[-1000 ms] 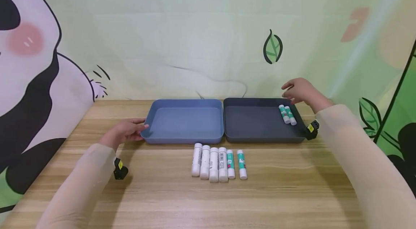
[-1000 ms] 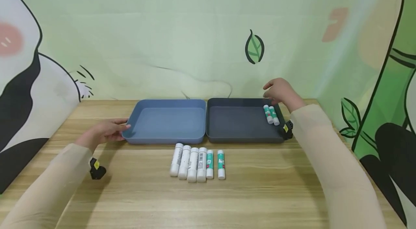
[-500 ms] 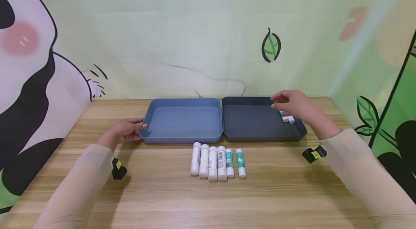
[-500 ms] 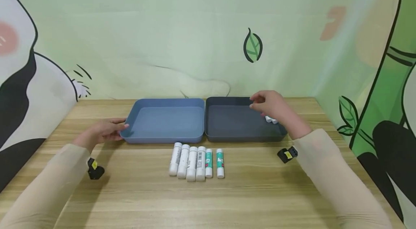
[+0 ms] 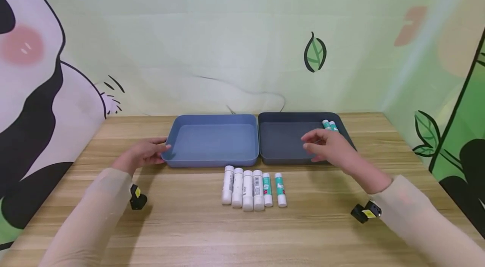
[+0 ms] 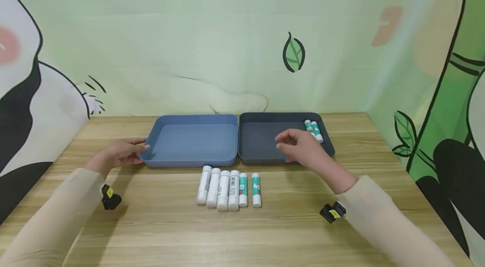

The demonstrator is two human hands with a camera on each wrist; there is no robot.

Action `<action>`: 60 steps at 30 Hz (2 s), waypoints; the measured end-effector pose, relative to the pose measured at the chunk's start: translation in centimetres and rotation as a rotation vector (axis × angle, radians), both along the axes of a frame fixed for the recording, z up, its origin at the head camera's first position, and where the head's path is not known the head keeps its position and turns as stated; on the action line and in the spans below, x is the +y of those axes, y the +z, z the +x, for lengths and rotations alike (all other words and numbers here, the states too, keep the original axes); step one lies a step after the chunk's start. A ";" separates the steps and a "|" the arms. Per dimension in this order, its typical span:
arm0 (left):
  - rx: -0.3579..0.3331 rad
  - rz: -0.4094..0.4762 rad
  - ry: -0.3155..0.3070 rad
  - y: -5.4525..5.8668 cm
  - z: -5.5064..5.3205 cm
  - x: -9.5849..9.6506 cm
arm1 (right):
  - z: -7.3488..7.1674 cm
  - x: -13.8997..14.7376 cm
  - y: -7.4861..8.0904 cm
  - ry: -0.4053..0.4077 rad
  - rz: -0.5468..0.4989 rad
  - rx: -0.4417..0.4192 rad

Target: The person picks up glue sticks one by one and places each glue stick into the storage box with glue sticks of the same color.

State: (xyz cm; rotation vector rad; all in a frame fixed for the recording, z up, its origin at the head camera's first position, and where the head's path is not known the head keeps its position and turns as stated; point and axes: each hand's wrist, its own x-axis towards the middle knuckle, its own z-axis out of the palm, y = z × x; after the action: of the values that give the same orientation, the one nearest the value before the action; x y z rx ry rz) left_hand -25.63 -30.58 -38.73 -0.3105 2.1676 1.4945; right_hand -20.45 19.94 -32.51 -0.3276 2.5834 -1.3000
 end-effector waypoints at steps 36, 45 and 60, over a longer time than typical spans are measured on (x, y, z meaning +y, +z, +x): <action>0.008 0.038 -0.002 -0.1 0.3 -0.2 | 3.7 -5.8 -7.3 -0.180 -0.106 -0.359; 0.010 0.033 -0.003 -0.1 0.2 0.1 | 3.6 -6.5 -7.6 -0.213 -0.079 -0.340; 0.017 0.017 0.003 -0.1 0.0 0.3 | 3.6 -6.7 -7.9 -0.176 -0.013 -0.253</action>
State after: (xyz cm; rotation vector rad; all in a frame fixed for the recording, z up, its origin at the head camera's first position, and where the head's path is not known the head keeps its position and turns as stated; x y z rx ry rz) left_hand -25.61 -30.32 -38.86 -0.2964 2.1669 1.5214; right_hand -16.86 13.24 -40.45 0.0621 2.4332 -1.3190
